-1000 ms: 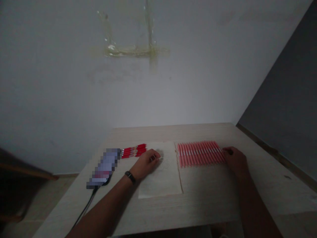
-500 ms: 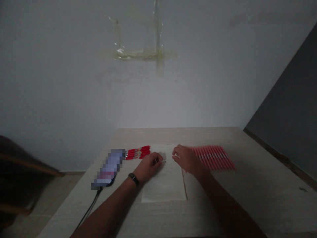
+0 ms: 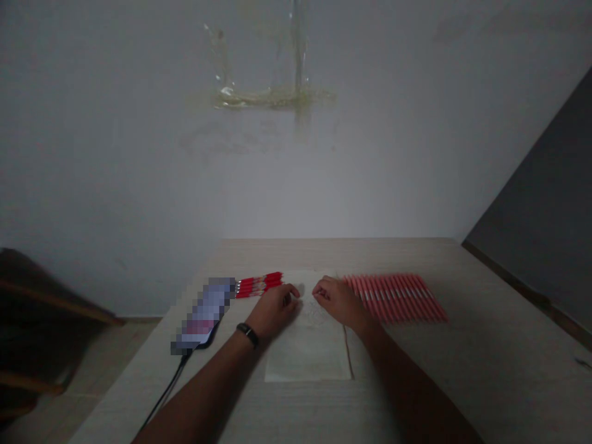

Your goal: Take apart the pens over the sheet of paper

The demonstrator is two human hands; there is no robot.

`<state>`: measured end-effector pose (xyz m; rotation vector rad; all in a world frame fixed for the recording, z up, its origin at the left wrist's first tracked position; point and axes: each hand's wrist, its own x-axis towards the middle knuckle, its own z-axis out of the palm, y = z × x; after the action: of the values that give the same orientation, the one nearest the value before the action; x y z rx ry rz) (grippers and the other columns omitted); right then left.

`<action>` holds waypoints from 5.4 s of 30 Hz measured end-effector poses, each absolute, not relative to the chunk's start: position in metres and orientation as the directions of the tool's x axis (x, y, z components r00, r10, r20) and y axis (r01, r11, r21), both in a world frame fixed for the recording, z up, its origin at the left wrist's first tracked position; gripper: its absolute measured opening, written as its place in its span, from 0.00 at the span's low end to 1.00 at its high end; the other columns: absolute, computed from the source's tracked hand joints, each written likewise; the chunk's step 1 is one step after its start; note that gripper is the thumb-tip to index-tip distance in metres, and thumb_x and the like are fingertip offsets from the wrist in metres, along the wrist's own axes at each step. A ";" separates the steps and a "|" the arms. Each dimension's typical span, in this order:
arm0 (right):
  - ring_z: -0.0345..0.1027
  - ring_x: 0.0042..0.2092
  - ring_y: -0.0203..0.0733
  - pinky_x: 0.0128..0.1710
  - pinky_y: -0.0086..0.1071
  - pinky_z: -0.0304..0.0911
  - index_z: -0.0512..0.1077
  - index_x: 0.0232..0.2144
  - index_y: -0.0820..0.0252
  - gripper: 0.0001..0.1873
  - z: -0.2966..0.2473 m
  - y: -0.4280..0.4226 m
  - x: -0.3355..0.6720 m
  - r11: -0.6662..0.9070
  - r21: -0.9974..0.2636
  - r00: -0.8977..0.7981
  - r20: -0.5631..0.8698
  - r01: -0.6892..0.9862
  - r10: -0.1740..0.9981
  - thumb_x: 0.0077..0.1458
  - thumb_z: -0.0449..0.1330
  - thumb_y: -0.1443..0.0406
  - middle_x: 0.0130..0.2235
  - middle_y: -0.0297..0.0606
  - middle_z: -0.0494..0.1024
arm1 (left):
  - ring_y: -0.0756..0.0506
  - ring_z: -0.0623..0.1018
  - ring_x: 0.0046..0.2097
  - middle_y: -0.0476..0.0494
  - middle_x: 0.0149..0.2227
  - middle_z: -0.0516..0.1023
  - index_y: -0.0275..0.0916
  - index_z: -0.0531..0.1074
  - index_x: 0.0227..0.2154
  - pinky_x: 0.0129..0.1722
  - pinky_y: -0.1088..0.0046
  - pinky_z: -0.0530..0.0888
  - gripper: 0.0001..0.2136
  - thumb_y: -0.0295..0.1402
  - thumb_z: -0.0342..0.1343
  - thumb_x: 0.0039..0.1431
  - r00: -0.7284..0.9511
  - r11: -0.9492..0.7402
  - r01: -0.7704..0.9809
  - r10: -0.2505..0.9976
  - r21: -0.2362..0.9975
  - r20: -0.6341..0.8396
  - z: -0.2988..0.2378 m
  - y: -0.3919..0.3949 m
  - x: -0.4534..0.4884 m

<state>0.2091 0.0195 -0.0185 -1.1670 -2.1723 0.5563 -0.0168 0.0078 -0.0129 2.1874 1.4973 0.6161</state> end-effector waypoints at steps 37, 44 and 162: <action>0.67 0.34 0.37 0.35 0.30 0.59 0.73 0.31 0.58 0.05 -0.020 0.017 0.205 0.506 -0.670 -0.440 0.285 0.544 0.851 0.60 0.60 0.69 0.32 0.33 0.74 | 0.40 0.76 0.50 0.39 0.45 0.79 0.39 0.75 0.34 0.50 0.66 0.70 0.06 0.24 0.57 0.56 0.134 -0.162 0.920 0.986 0.356 0.103 0.001 0.015 -0.056; 0.67 0.35 0.37 0.35 0.30 0.60 0.74 0.31 0.59 0.06 -0.017 0.014 0.204 0.488 -0.718 -0.424 0.290 0.496 0.858 0.61 0.59 0.69 0.32 0.34 0.73 | 0.41 0.77 0.47 0.41 0.43 0.78 0.40 0.77 0.32 0.47 0.66 0.71 0.07 0.23 0.56 0.54 0.140 -0.156 0.904 0.988 0.397 0.068 0.003 0.015 -0.055; 0.68 0.38 0.41 0.39 0.33 0.60 0.72 0.32 0.58 0.15 -0.015 0.015 0.218 0.581 -0.649 -0.464 0.371 0.490 0.805 0.69 0.53 0.58 0.34 0.37 0.75 | 0.47 0.71 0.25 0.47 0.24 0.77 0.41 0.79 0.39 0.27 0.74 0.58 0.13 0.41 0.52 0.67 0.457 -0.463 0.565 0.865 0.683 0.209 0.013 0.004 -0.018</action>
<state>0.2176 0.0148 -0.0155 -1.0255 -2.1453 0.6088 -0.0176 0.0042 0.0127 2.1803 1.1902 0.7454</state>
